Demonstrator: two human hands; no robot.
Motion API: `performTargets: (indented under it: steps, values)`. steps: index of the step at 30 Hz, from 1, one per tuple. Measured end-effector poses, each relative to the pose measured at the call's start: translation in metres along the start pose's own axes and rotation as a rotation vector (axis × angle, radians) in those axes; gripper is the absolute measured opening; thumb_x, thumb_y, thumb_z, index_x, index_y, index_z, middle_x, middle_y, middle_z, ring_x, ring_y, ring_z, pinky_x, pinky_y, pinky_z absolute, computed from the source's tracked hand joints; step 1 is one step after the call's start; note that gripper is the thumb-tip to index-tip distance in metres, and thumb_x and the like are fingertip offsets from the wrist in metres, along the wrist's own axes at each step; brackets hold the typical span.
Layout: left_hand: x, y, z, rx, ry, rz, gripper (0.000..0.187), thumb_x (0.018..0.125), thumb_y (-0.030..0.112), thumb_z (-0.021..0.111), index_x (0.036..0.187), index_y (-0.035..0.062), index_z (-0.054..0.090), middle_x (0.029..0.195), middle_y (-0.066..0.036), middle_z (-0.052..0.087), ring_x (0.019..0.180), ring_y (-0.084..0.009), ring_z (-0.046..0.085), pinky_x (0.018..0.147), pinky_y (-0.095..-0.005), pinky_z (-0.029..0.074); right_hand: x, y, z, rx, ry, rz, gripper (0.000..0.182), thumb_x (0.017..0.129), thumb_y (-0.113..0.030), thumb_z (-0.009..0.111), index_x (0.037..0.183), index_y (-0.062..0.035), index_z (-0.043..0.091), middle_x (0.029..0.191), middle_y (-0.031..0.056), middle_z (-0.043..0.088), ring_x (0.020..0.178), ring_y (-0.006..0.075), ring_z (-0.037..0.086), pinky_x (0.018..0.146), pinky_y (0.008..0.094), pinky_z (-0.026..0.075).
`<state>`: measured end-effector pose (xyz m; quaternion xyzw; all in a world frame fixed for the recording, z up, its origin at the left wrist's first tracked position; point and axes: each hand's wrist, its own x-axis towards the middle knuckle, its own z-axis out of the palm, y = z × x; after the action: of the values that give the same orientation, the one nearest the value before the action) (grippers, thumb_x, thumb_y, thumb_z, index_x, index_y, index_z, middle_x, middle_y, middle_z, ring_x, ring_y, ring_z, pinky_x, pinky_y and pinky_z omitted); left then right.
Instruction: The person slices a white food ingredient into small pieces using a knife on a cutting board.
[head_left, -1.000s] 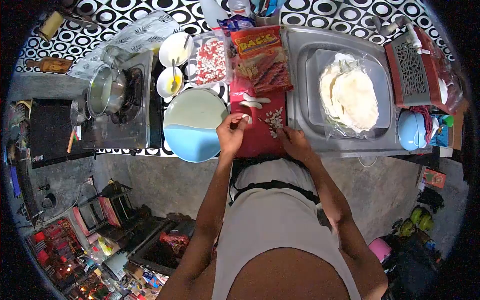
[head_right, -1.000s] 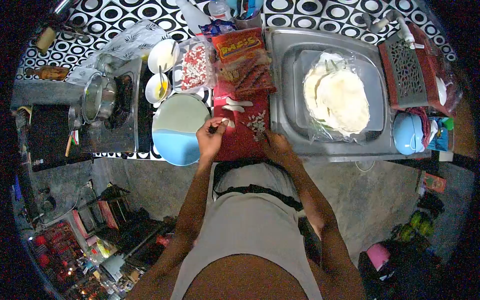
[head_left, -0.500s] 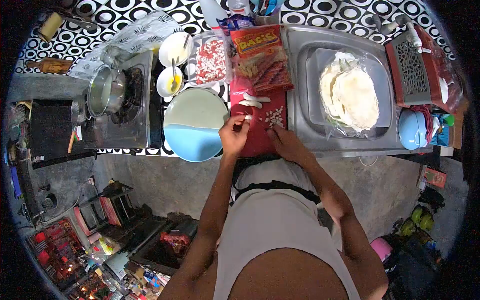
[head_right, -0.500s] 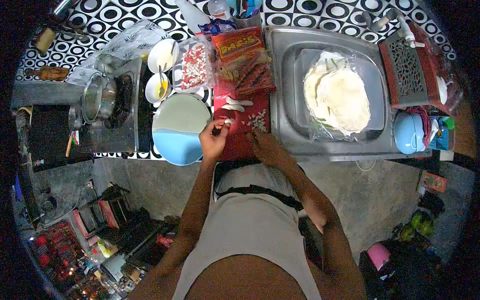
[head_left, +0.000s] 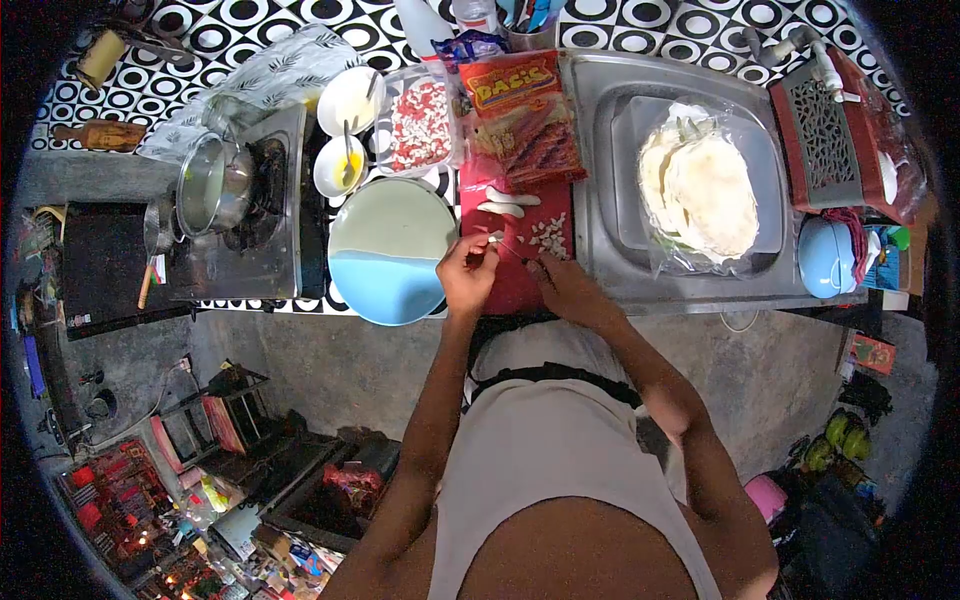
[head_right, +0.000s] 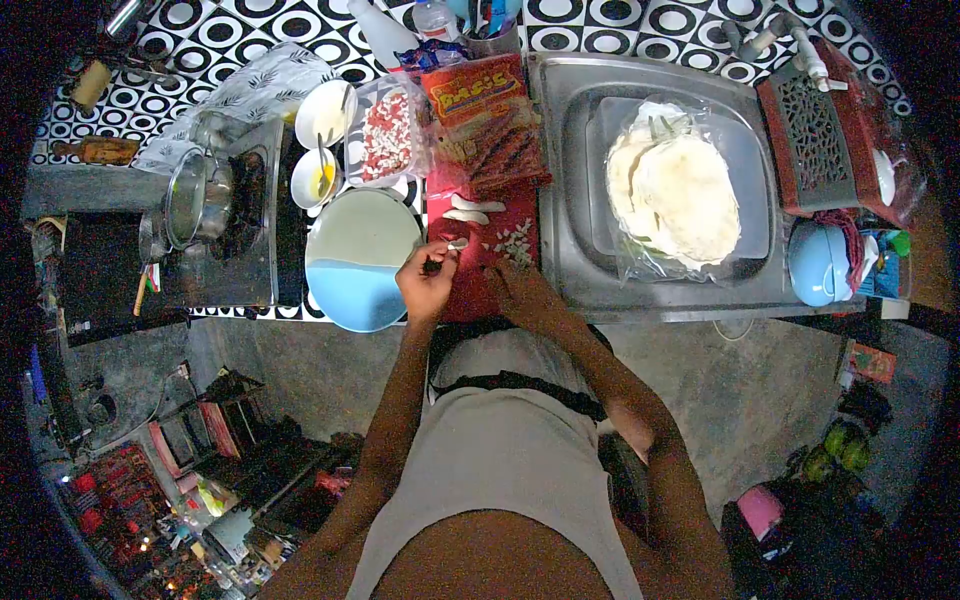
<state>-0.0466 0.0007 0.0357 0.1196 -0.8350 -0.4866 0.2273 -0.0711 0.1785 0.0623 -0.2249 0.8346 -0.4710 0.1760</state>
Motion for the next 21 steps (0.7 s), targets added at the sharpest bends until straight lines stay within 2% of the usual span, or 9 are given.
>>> performTargets:
  steps: [7,13,16,21]
  values:
    - [0.003,0.008,-0.002,0.058,0.004,0.038,0.016,0.067,0.002,0.068,0.083,0.0038,0.065,0.074,-0.009,0.063,0.063,-0.0156,0.060,0.059,-0.0263,0.048,0.002,-0.009,0.000,-0.058,-0.062,0.134,0.023,0.092,-0.022,0.042,0.095,0.0005,0.047,0.075,0.0273,0.057,0.074,0.0462,0.054,0.063,0.0531,0.040]
    - [0.005,0.009,-0.004,0.086,-0.001,0.063,0.017,0.067,0.003,0.069,0.084,0.0039,0.066,0.075,-0.009,0.064,0.063,-0.0154,0.060,0.058,-0.0261,0.048,0.008,0.002,0.012,-0.108,0.055,-0.113,0.023,0.092,-0.023,0.041,0.093,-0.0002,0.047,0.075,0.0274,0.057,0.072,0.0458,0.055,0.062,0.0542,0.040]
    - [0.003,0.013,-0.003,0.110,-0.018,0.017,0.018,0.066,0.003,0.069,0.084,0.0039,0.066,0.075,-0.009,0.064,0.063,-0.0152,0.061,0.058,-0.0259,0.049,0.013,-0.002,0.011,-0.172,0.002,-0.066,0.025,0.093,-0.024,0.041,0.094,-0.0005,0.047,0.076,0.0269,0.057,0.072,0.0451,0.056,0.062,0.0533,0.041]
    - [0.003,0.018,-0.002,0.085,0.023,-0.030,0.016,0.064,0.003,0.068,0.080,0.0054,0.067,0.068,-0.009,0.062,0.062,-0.0181,0.060,0.058,-0.0280,0.048,0.018,-0.001,0.015,-0.259,0.089,-0.203,0.025,0.092,-0.025,0.042,0.091,-0.0002,0.048,0.071,0.0259,0.057,0.069,0.0439,0.057,0.059,0.0518,0.043]
